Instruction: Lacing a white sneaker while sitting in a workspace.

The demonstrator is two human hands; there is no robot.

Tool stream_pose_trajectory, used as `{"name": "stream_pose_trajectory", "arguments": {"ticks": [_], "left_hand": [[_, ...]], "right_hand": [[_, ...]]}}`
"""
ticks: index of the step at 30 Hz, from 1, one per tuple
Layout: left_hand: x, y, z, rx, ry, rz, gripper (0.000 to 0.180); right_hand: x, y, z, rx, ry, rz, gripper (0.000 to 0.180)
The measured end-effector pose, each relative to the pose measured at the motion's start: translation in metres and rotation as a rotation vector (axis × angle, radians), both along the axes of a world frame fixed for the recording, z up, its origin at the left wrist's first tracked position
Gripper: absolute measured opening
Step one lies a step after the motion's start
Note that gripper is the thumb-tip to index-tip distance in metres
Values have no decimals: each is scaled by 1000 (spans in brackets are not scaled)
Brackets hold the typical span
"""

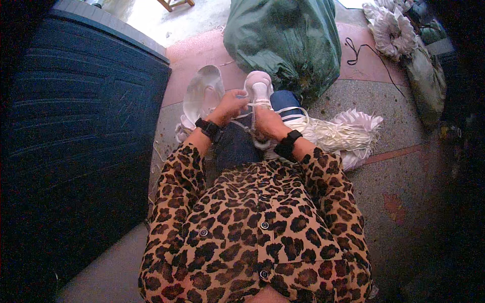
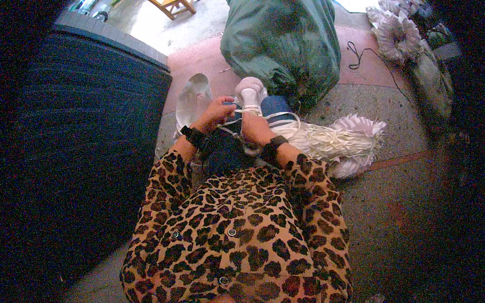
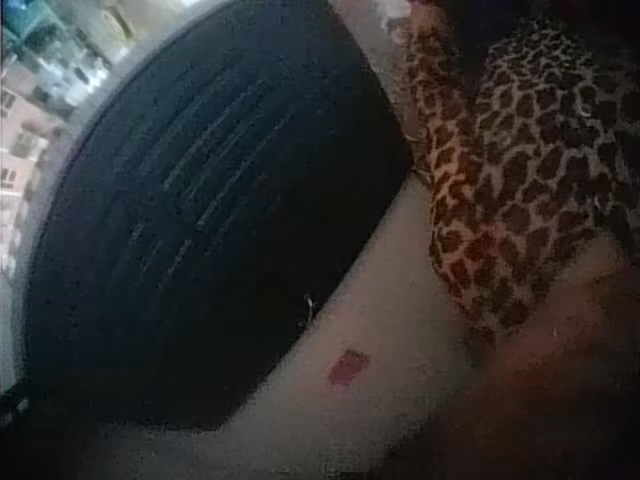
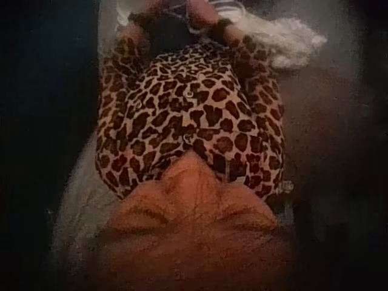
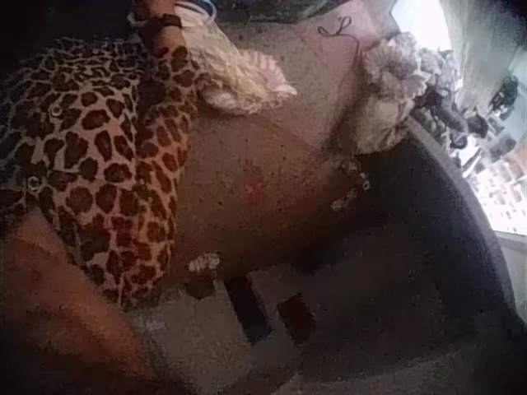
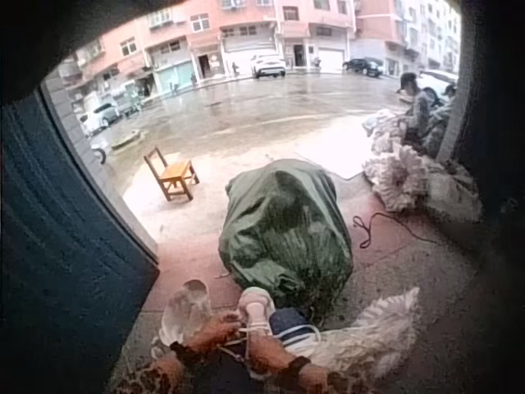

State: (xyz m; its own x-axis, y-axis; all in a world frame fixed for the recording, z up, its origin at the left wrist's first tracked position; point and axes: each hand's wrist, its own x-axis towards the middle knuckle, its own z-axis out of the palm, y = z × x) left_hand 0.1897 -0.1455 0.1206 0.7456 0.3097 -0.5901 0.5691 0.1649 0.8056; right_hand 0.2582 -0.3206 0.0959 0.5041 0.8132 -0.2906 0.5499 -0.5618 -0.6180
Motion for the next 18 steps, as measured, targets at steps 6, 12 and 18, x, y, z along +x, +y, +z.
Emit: {"name": "stream_pose_trajectory", "arguments": {"ticks": [6,12,18], "left_hand": [[3,4,-3,-118,10,27,40],[24,0,-18,198,-18,-251,27],[58,-29,11,729,-206,-713,24]], "right_hand": [[44,-41,125,467,819,-140,16],[73,-121,336,1235,1291,-53,27],[67,-119,360,1280,1221,39,47]]}}
